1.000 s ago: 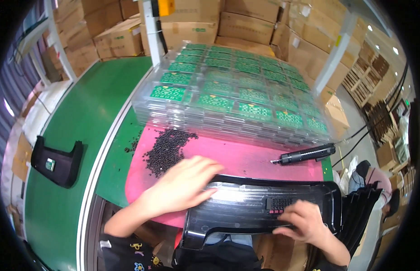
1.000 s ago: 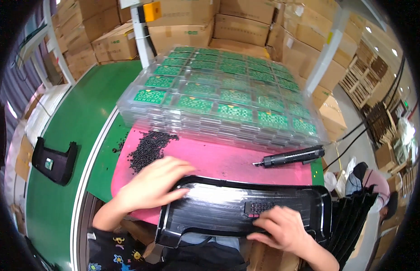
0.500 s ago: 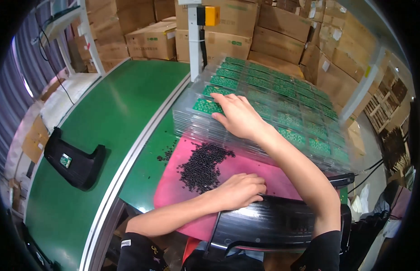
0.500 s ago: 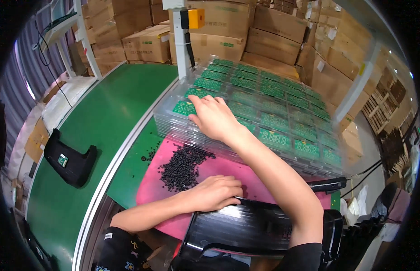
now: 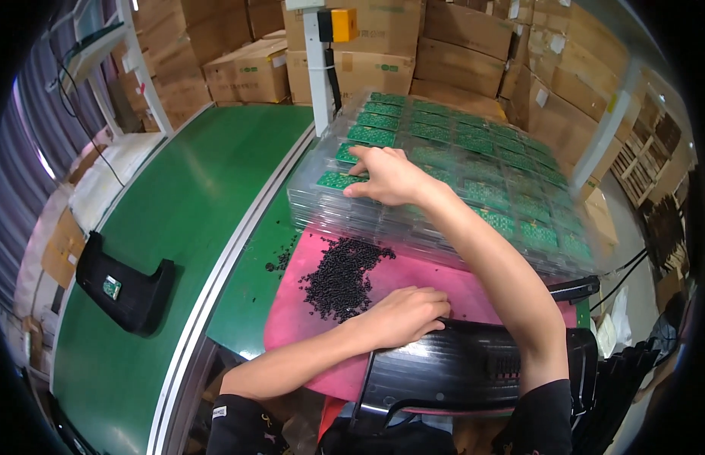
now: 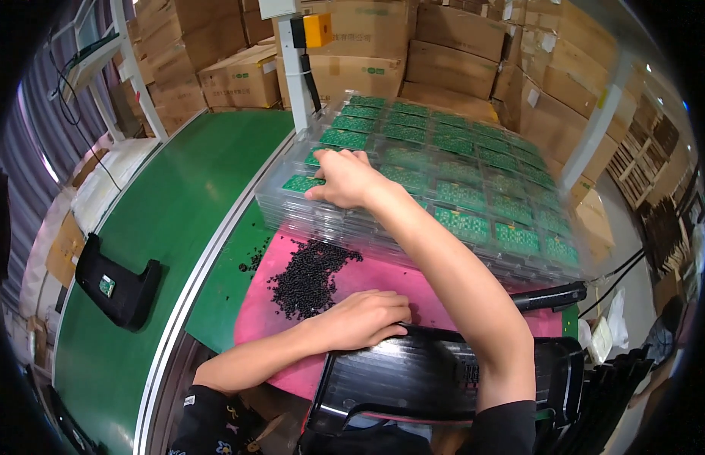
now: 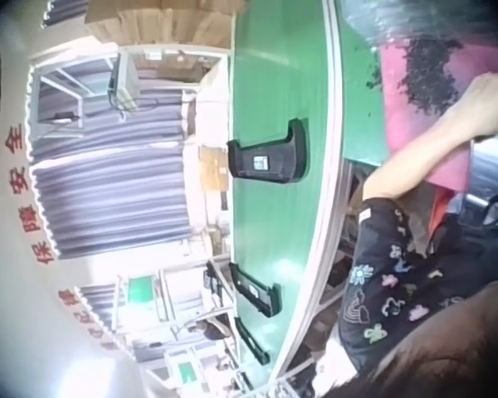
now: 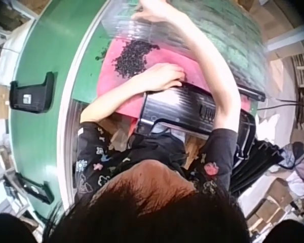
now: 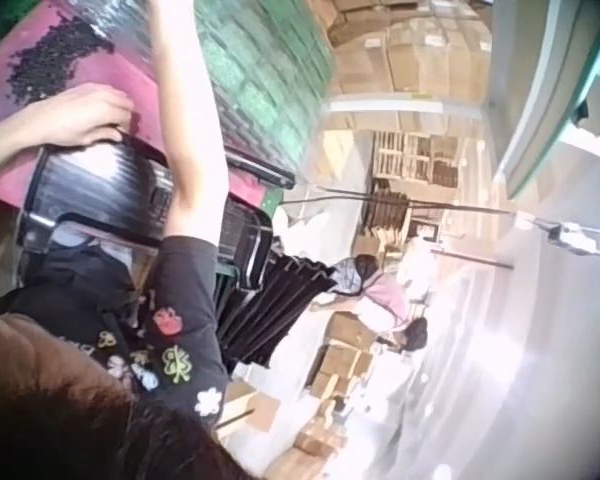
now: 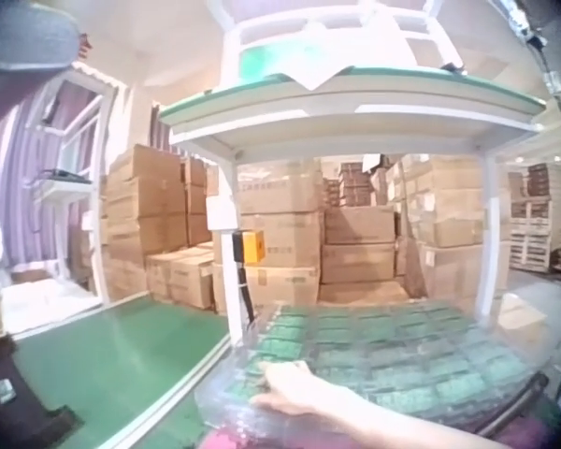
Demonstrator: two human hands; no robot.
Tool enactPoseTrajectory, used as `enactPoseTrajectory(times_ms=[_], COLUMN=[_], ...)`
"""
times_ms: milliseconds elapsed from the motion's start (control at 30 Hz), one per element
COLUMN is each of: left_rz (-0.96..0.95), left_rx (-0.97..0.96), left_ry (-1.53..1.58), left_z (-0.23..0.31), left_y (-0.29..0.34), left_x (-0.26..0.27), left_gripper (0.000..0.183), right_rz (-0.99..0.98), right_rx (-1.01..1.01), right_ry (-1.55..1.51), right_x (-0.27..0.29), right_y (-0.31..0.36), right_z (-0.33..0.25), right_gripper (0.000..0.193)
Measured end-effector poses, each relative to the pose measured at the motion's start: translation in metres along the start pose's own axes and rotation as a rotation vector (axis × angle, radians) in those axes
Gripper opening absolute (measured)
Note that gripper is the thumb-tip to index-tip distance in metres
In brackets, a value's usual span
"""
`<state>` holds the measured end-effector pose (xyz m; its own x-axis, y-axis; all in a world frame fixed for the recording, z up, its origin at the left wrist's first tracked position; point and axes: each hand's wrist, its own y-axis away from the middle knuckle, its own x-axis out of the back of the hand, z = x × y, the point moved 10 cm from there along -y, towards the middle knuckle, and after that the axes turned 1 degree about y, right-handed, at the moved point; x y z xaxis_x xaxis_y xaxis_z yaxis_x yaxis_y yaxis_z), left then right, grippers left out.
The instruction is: Assembling a circuit board into a black plastic housing and securing it with screws using an electric screwdriver.
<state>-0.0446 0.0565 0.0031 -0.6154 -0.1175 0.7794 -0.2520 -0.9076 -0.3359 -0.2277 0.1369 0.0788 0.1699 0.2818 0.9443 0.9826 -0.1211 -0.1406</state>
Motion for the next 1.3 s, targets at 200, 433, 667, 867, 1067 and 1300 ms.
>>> enactPoseTrajectory(times_ms=[200,433,667,867,1067,1300], left_rz=[0.000,0.002,0.164,0.028,0.009,-0.053], left_rx=[0.021,-0.007,0.134,0.072,0.147,0.132], left_ry=[0.013,-0.059,0.261,1.295,1.122,0.566], left_z=[0.002,0.008,0.009,0.038,0.063,0.071], left_y=[-0.001,0.002,0.005,-0.006,-0.028,-0.046], left_x=[0.002,0.006,0.033,0.031,0.015,0.001], left_gripper=[0.018,0.020,0.056,0.079,0.060,0.057], right_rz=[0.346,0.535,0.395,0.375,0.549,0.467], right_rx=[0.018,0.011,-0.017,-0.132,-0.239,-0.361], right_ry=[-0.089,-0.242,-0.873,-1.438,-0.693,-0.385], right_x=[0.017,0.049,0.081,0.064,0.083,0.081], right_y=[0.014,0.048,0.172,0.273,0.349,0.415], right_z=[-0.009,-0.013,-0.020,-0.010,0.010,0.018], right_gripper=[0.054,0.023,0.020,0.017,0.050,0.072])
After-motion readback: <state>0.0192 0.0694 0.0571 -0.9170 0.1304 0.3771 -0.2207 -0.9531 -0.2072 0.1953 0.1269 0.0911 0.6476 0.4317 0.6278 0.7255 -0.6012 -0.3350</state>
